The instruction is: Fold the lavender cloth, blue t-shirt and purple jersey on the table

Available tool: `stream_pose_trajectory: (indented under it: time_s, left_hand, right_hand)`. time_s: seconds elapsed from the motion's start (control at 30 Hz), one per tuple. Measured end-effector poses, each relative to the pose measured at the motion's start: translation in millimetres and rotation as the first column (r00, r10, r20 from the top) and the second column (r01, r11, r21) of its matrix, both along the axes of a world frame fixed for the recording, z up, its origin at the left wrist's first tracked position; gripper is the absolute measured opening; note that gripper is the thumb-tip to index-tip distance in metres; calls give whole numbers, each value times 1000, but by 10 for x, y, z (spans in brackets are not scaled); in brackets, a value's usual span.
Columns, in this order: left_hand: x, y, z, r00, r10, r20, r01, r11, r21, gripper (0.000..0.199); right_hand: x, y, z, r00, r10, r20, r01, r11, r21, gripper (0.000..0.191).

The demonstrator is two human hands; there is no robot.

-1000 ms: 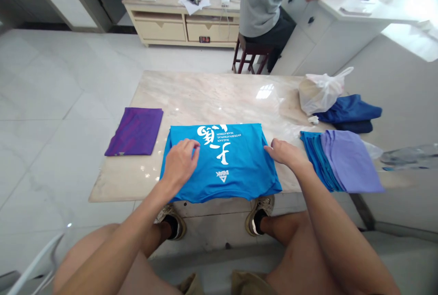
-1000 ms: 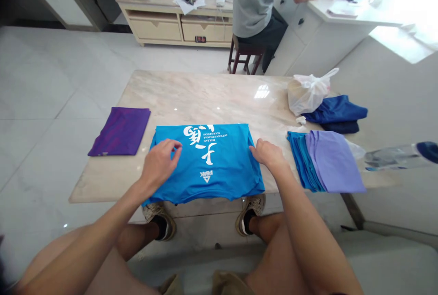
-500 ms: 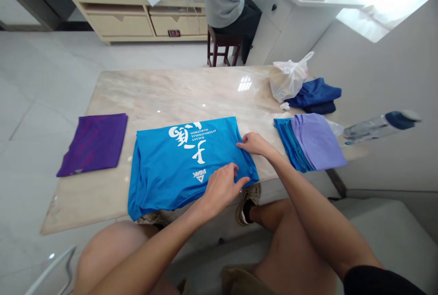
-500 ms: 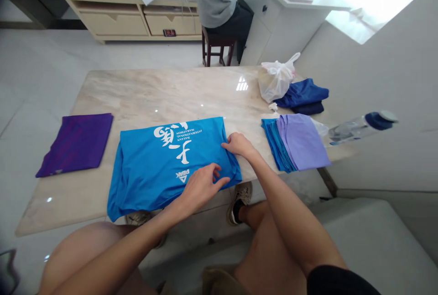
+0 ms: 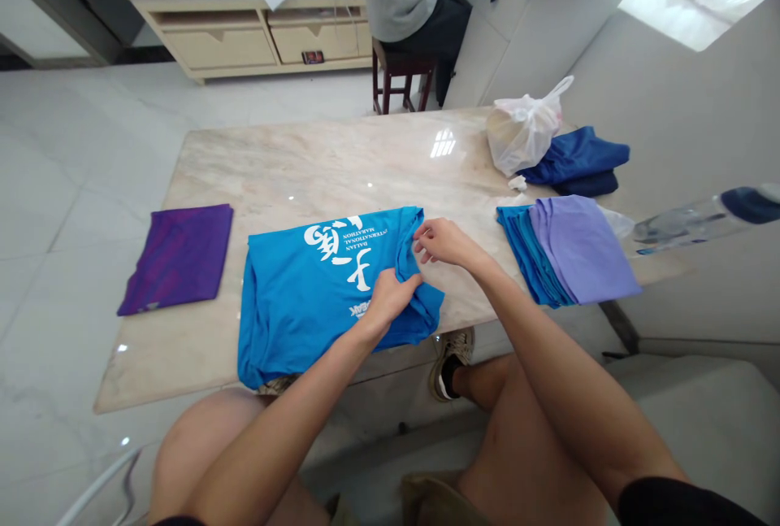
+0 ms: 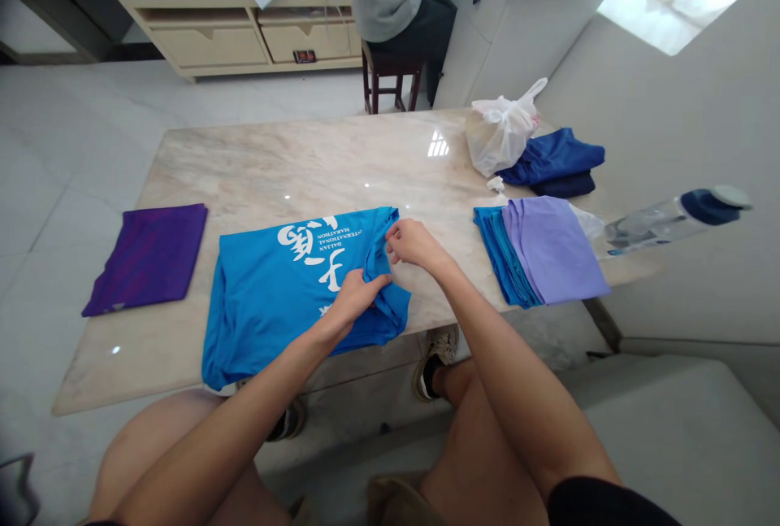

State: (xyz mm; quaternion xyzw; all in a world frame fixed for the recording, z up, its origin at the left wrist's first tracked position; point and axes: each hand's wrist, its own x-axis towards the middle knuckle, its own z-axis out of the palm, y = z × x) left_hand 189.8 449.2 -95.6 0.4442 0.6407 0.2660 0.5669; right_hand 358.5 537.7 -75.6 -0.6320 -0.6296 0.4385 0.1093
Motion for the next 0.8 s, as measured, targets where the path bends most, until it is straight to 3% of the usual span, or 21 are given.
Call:
stream_pose_trajectory:
  time_s: [0.03, 0.1, 0.2, 0.27, 0.33, 0.43, 0.5, 0.63, 0.8]
  left_hand:
    - [-49, -9, 32, 1000, -1, 7, 1, 1000, 0, 21]
    - [-155, -47, 103, 1000, 1, 20, -1, 1000, 0, 22]
    - [-323, -130, 169, 998, -16, 58, 17, 1000, -14, 21]
    - [-437, -188, 176, 997, -38, 65, 40, 999, -24, 19]
    - [-560, -251, 173, 995, -58, 78, 60, 998, -20, 15]
    - [-783, -370, 195, 990, -81, 113, 81, 997, 6, 12]
    - [-967, -467, 242, 989, -88, 119, 84, 996, 38, 12]
    - [-1399, -671, 359, 994, -62, 93, 48, 988, 145, 6]
    - [-1901, -861, 357, 996, 62, 57, -71, 981, 179, 4]
  right_hand:
    - [82, 36, -64, 993, 13, 116, -30, 988, 151, 28]
    - [227, 115, -218, 954, 34, 297, -156, 903, 400, 58]
    - [314, 247, -427, 937, 155, 313, -302, 811, 501, 90]
    - [267, 336, -493, 946, 227, 231, -317, 798, 512, 89]
    - [149, 409, -486, 946, 286, 154, -323, 786, 527, 73]
    - [-116, 464, -358, 926, 378, 21, -329, 777, 537, 36]
    - [-316, 448, -218, 903, 413, -114, -309, 811, 497, 24]
    - [-694, 342, 118, 878, 393, -274, -276, 883, 380, 23]
    - [-1153, 299, 515, 848, 416, -328, -359, 907, 220, 41]
